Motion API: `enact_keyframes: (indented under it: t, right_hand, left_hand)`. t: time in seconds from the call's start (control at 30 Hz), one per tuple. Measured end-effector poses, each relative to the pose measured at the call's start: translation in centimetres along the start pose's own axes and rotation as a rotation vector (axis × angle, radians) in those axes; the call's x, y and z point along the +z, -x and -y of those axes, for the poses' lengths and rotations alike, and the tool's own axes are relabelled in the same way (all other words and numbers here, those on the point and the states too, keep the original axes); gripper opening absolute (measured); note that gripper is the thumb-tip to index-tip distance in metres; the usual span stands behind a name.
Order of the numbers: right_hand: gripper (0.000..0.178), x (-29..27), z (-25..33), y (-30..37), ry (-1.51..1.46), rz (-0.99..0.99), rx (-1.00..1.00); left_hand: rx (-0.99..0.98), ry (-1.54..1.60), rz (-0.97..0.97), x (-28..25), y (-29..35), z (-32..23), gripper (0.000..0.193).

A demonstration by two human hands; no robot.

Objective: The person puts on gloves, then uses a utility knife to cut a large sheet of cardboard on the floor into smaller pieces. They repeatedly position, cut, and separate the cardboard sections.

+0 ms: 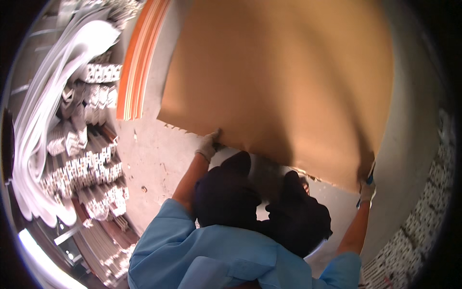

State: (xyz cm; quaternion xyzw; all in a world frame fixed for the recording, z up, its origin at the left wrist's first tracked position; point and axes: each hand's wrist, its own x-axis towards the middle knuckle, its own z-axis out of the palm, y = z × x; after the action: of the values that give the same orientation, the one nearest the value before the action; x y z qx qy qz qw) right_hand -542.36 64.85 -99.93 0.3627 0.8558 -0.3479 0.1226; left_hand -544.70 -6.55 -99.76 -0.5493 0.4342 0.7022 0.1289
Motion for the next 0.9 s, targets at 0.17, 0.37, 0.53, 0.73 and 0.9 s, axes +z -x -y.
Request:
enact_keyframes:
  t: [0.17, 0.37, 0.53, 0.73, 0.9]
  right_hand:
    - [0.018, -0.3, 1.7, 1.2, 0.098, -0.038, 0.115]
    - [0.017, 0.1, 1.5, 0.6, 0.069, -0.031, 0.149]
    - [0.018, 0.2, 0.5, 0.5, 0.124, -0.058, 0.002]
    - [0.042, 0.6, 1.7, 1.7, 0.11, -0.042, 0.199]
    - [0.04, -0.2, 3.4, 2.4, 0.124, -0.105, 0.153]
  left_hand:
    - [0.132, 0.011, -0.121, 1.9, 1.9, -0.2, 0.041]
    - [0.072, -0.168, -0.251, 0.6, 2.3, 0.3, 0.039]
    - [0.177, -0.013, -0.142, 0.2, 2.2, 1.2, 0.035]
    - [0.344, -0.722, -0.426, 0.6, 5.6, 0.0, 0.048]
    - [1.124, -1.375, -0.337, 4.9, 7.6, -2.3, 0.058]
